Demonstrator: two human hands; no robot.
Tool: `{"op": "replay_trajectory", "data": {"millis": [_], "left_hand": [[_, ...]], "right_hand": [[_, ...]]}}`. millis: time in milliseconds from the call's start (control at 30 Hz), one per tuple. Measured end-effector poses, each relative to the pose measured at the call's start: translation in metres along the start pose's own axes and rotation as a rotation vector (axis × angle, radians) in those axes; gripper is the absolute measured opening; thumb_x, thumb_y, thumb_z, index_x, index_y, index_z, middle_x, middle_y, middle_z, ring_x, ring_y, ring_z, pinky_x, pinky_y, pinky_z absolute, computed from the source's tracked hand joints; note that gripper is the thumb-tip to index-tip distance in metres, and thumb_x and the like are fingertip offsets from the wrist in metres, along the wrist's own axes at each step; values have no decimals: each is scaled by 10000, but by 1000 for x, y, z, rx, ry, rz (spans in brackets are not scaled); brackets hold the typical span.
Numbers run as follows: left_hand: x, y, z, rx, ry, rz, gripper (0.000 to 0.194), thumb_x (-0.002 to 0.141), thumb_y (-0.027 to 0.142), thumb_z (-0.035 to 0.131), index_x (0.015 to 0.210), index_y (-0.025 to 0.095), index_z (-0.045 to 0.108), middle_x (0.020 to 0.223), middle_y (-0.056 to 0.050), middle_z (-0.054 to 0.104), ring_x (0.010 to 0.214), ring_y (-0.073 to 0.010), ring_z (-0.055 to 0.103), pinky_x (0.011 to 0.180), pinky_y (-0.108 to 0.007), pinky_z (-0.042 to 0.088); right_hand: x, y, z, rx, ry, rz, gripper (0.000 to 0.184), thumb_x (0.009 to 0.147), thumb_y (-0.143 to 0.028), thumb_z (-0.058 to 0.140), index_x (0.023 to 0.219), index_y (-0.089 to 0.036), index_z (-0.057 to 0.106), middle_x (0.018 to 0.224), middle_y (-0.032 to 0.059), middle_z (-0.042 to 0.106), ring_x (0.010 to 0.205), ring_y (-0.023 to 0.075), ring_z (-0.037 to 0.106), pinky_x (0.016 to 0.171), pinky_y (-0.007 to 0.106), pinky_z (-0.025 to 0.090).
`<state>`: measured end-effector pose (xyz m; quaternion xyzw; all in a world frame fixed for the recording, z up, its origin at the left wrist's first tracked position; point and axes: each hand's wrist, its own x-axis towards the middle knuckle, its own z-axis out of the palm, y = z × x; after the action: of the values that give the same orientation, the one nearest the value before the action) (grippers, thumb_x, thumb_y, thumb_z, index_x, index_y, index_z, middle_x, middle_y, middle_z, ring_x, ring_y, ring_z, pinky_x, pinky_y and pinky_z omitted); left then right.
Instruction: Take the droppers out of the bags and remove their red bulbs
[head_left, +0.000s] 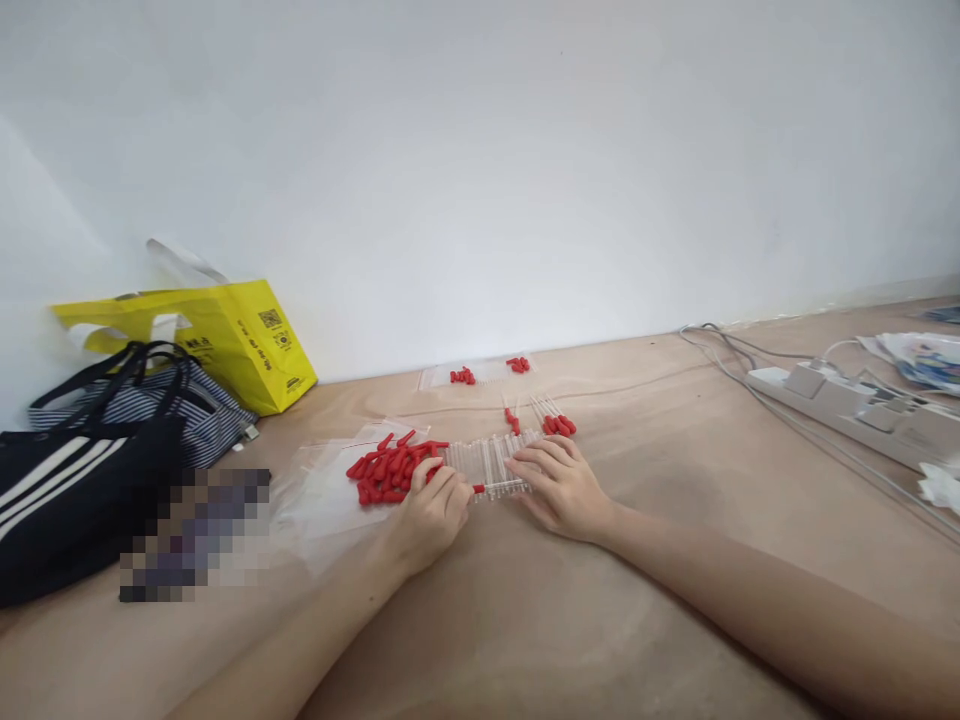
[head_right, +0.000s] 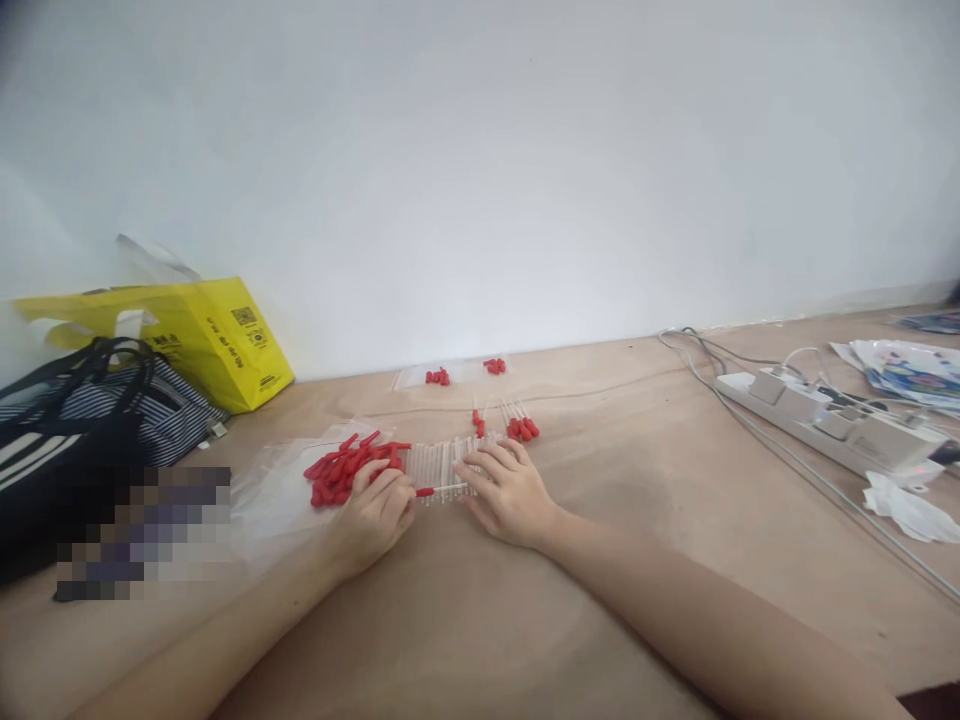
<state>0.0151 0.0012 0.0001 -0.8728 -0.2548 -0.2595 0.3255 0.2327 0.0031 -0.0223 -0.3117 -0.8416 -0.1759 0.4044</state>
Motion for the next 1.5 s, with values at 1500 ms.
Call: {"op": "replay_trajectory", "data": {"millis": [1500], "left_hand": [[1,12,-1,-74,78,8,203,862,121,402,835,166,599,1011,-39,651,1025,-172,554,1037,-554,126]], "right_hand": [[-5,1,4,22,13,-236,165,837,-152,455,963,-165,561,684,4,666,1106,166,478,1044,506,138]]}}
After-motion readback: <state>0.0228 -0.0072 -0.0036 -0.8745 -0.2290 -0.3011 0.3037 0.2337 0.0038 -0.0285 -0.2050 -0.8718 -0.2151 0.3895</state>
